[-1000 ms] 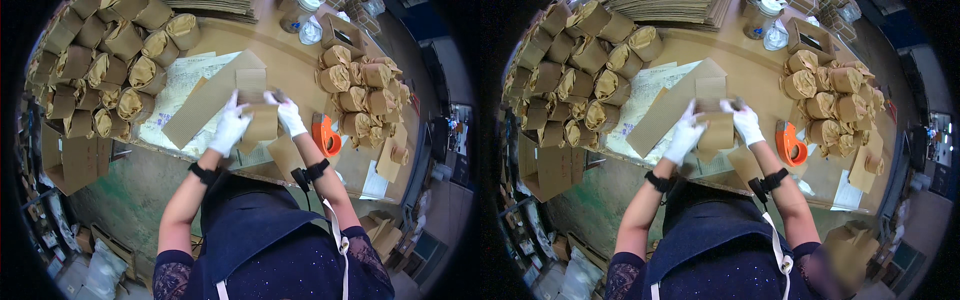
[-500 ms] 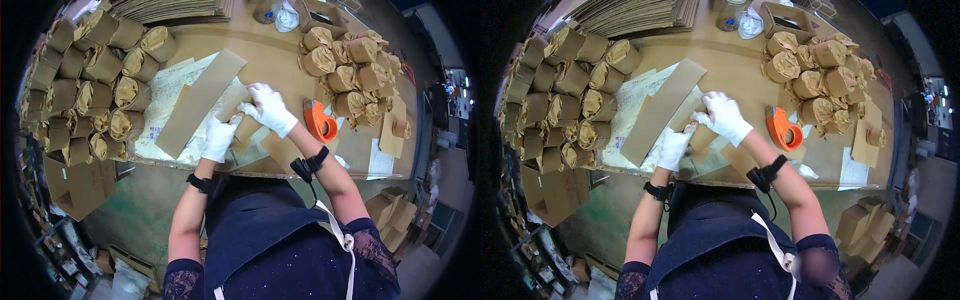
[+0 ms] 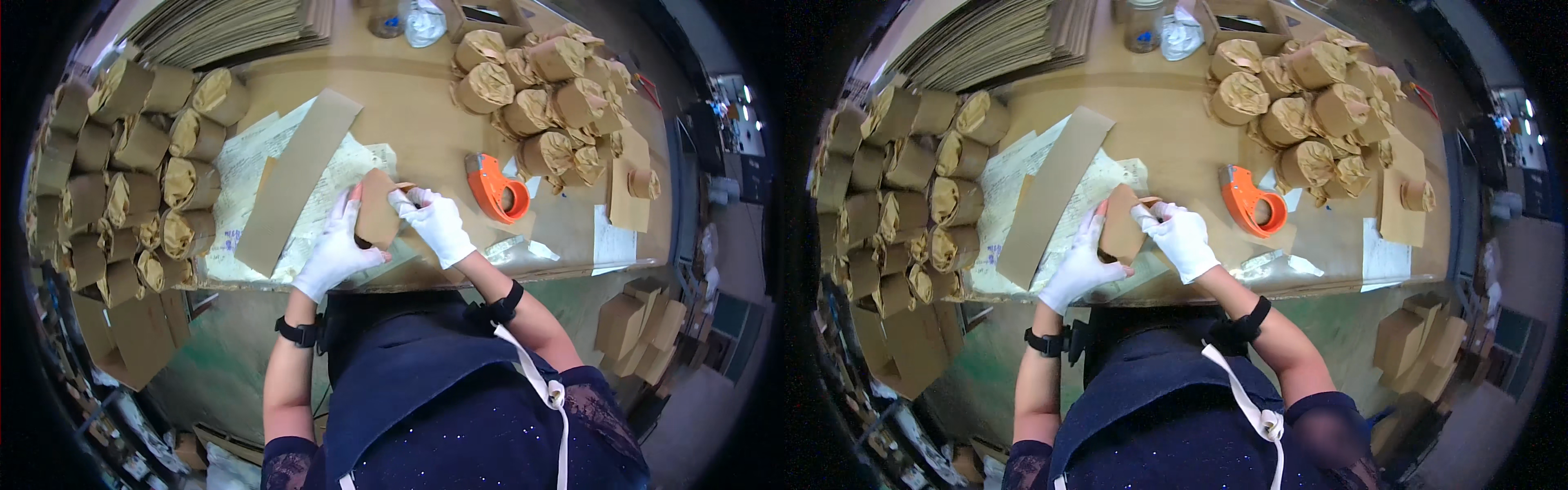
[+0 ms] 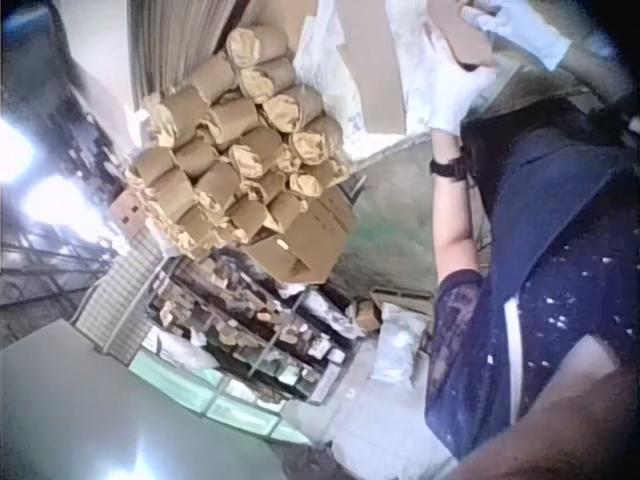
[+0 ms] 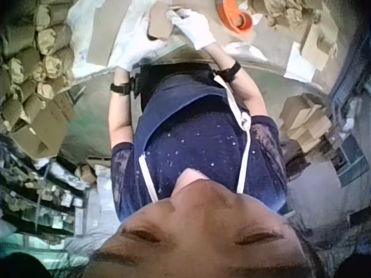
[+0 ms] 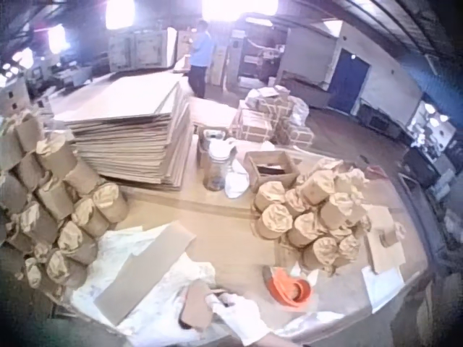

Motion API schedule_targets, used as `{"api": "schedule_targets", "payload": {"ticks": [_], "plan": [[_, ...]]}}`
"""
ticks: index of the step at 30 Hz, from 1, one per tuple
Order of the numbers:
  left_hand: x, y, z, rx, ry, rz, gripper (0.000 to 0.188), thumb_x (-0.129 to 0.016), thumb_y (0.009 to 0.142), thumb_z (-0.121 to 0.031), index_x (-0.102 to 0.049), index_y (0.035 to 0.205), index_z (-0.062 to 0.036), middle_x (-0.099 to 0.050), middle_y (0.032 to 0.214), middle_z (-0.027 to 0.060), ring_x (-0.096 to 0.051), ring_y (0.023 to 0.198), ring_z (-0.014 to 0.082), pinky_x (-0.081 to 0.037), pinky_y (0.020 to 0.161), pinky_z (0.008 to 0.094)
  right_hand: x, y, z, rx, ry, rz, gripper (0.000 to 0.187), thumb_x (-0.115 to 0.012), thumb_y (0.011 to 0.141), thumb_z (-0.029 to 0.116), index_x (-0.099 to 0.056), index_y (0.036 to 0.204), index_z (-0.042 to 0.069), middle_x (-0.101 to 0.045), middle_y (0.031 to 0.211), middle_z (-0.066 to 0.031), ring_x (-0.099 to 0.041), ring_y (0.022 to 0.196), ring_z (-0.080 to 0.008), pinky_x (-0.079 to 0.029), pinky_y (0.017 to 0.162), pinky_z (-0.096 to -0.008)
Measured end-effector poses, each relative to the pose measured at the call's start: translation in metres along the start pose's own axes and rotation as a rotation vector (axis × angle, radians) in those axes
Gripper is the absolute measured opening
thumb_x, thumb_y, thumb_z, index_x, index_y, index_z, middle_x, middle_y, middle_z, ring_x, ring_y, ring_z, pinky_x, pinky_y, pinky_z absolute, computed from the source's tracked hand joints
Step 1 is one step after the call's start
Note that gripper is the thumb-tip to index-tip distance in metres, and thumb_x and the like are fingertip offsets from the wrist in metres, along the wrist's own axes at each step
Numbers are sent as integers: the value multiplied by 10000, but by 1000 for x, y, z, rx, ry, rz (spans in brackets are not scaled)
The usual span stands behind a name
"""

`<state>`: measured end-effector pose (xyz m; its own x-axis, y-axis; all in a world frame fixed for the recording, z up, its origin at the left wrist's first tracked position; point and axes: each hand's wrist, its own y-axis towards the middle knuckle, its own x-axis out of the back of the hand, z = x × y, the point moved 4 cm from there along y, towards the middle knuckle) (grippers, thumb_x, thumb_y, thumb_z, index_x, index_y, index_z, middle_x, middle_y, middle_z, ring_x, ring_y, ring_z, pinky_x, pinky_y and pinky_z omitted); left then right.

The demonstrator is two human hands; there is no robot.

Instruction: The person repeatedly picks up small brown paper-wrapped items, places them onto a flat piece of cardboard, folds the cardboard to enclose the item, and seals it with a handheld tape dispenser. The sealed packages are then placed into a pile on the right side of the table.

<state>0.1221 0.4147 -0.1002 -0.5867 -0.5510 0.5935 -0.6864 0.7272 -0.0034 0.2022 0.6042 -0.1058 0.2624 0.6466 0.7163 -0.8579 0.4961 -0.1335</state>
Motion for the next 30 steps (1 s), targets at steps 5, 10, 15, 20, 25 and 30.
{"api": "schedule_targets", "payload": {"ticks": [5,10,15,20,25,30], "plan": [[-34,-8,-6,132,366,-158,1049,-864,711,-445,-412,1616,-169,-526,1443,175,-563,1198,394,-493,1039,495,88,0,-30,-136,-538,-26,542,-748,864,620,-708,722,98,-710,719,-149,-713,716,-309,-556,648,-459],[-42,-5,-26,59,421,-214,1080,-894,664,-367,-413,1606,-150,-533,1423,176,-585,1186,378,-503,1023,487,97,-13,-108,151,-898,-343,499,-826,797,586,-677,708,118,-678,624,-90,-659,584,-295,-542,612,-433],[-37,-11,-13,171,367,-118,1125,-918,627,-400,-412,1606,-173,-501,1465,190,-573,1220,404,-497,1041,508,98,-31,-91,-580,586,173,508,-840,891,498,-766,983,3,-763,834,-71,-702,733,-148,-563,700,-311],[1,7,1,58,339,-106,1077,-916,631,-403,-456,1578,-174,-517,1468,188,-583,1231,401,-505,1041,503,57,-51,-10,-437,456,454,576,-775,928,532,-773,1015,-37,-732,848,-44,-620,761,-93,-521,708,-281],[21,16,8,44,469,-42,1040,-893,668,-379,-455,1587,-164,-590,1432,179,-660,1184,368,-552,984,458,30,-17,16,-328,372,522,685,-705,934,620,-758,1011,-59,-706,770,-74,-608,743,-101,-518,695,-309],[25,37,-6,193,420,100,1004,-858,702,-360,-448,1598,-166,-632,1374,169,-692,1146,348,-573,945,453,48,-59,-22,-479,230,382,705,-691,915,657,-787,966,-39,-745,751,-141,-731,729,-223,-570,722,-371]]}}
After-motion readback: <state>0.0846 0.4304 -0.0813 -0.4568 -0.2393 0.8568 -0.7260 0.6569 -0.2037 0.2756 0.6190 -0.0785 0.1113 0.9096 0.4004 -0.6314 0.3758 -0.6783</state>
